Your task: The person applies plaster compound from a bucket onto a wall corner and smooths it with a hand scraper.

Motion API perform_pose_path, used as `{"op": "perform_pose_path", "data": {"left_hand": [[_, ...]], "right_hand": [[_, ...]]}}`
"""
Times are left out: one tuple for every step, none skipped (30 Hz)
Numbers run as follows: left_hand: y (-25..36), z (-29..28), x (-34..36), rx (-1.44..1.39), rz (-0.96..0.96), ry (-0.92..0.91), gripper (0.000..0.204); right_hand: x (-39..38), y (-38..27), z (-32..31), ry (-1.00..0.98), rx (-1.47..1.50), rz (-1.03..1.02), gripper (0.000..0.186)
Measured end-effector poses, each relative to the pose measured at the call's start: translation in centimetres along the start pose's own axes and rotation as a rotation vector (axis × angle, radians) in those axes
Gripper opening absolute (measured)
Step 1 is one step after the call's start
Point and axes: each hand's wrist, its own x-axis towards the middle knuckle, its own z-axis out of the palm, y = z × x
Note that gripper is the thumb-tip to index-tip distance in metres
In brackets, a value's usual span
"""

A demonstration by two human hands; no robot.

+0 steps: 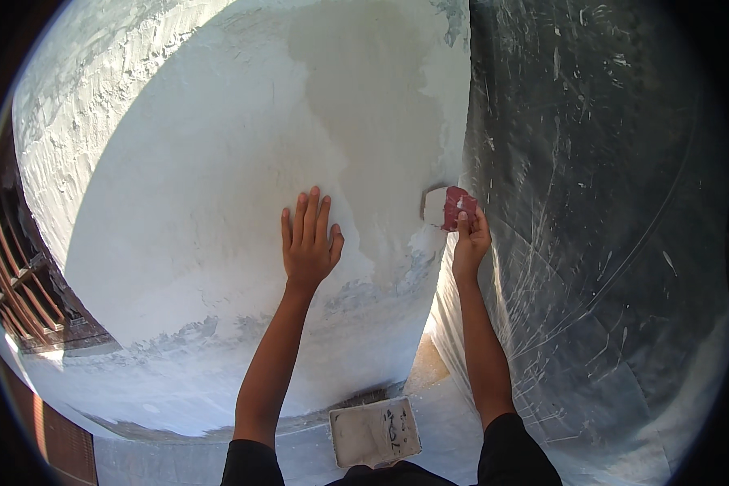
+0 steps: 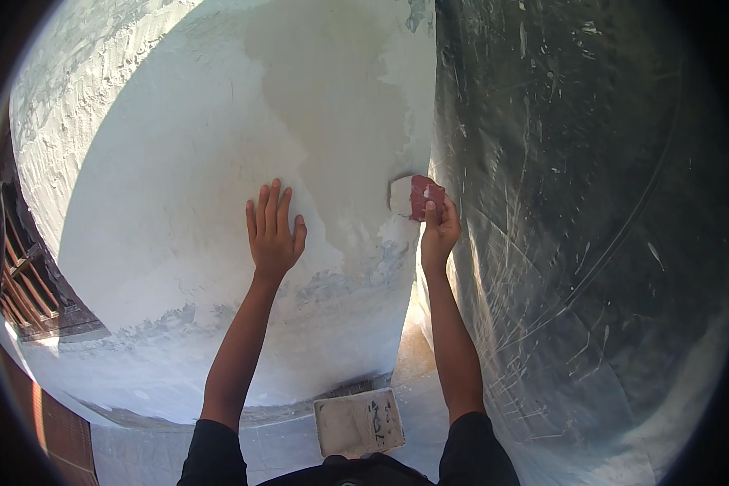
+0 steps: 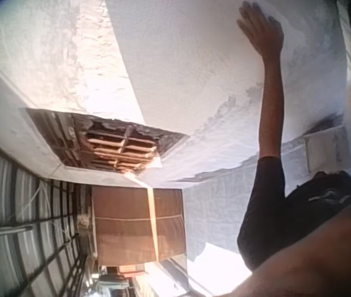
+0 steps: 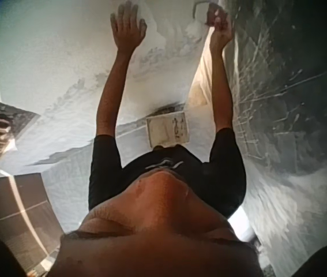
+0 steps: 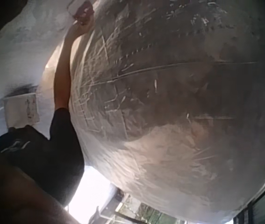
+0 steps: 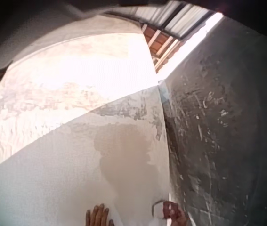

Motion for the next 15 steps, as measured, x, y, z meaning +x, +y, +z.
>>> {"op": "perform_pose_path", "data": {"left_hand": [[0.0,0.0,0.0,-0.004,0.003,0.007,0.045],[0.1,0.1,-0.1,-0.007,0.003,0.005,0.045],[0.0,0.2,-0.1,-0.003,0.002,0.003,0.045],[0.1,0.3,-0.2,0.001,0.002,0.0,0.045],[0.1,0.3,-0.1,-0.003,0.0,-0.001,0.045],[0.1,0.3,-0.1,-0.002,-0.003,-0.003,0.045],[0.2,0.2,-0.1,-0.003,-0.006,-0.006,0.045],[0.0,0.2,-0.1,0.002,-0.004,-0.008,0.045],[-0.1,0.2,-0.1,0.006,-0.004,-0.013,0.045],[-0.2,0.2,-0.2,0.011,-0.004,-0.018,0.045],[-0.1,0.2,-0.2,0.01,-0.004,-0.019,0.045],[-0.1,0.2,-0.1,0.009,-0.004,-0.017,0.045],[-0.1,0.2,-0.1,0.008,-0.003,-0.015,0.045],[0.1,0.2,0.0,0.003,-0.003,-0.014,0.045],[0.1,0.3,-0.1,0.008,0.001,-0.006,0.045]], "right_hand": [[-0.5,0.0,0.5,-0.083,-0.048,-0.024,0.028],[-1.0,0.0,0.8,-0.164,-0.098,-0.049,0.027],[-1.1,0.9,0.8,-0.2,-0.277,-0.117,0.028],[-1.3,1.3,0.8,-0.201,-0.387,-0.126,0.028],[-0.9,1.1,0.9,-0.149,-0.366,-0.128,0.027],[-0.3,1.0,1.2,-0.096,-0.344,-0.132,0.027],[0.4,0.9,1.0,-0.031,-0.31,-0.131,0.027],[1.0,0.8,0.8,0.032,-0.266,-0.126,0.027],[1.2,0.5,0.3,0.031,-0.257,-0.07,0.029],[1.2,0.3,0.1,0.029,-0.253,-0.068,0.029],[1.1,0.0,-0.1,0.028,-0.12,-0.022,0.029],[1.0,-0.2,-0.4,0.027,0.013,0.024,0.029],[0.7,0.2,-0.7,-0.034,0.05,0.059,0.028],[0.4,0.7,-1.2,-0.032,0.047,0.055,0.028],[-0.1,1.4,-1.5,-0.116,-0.033,0.07,0.029]]}}
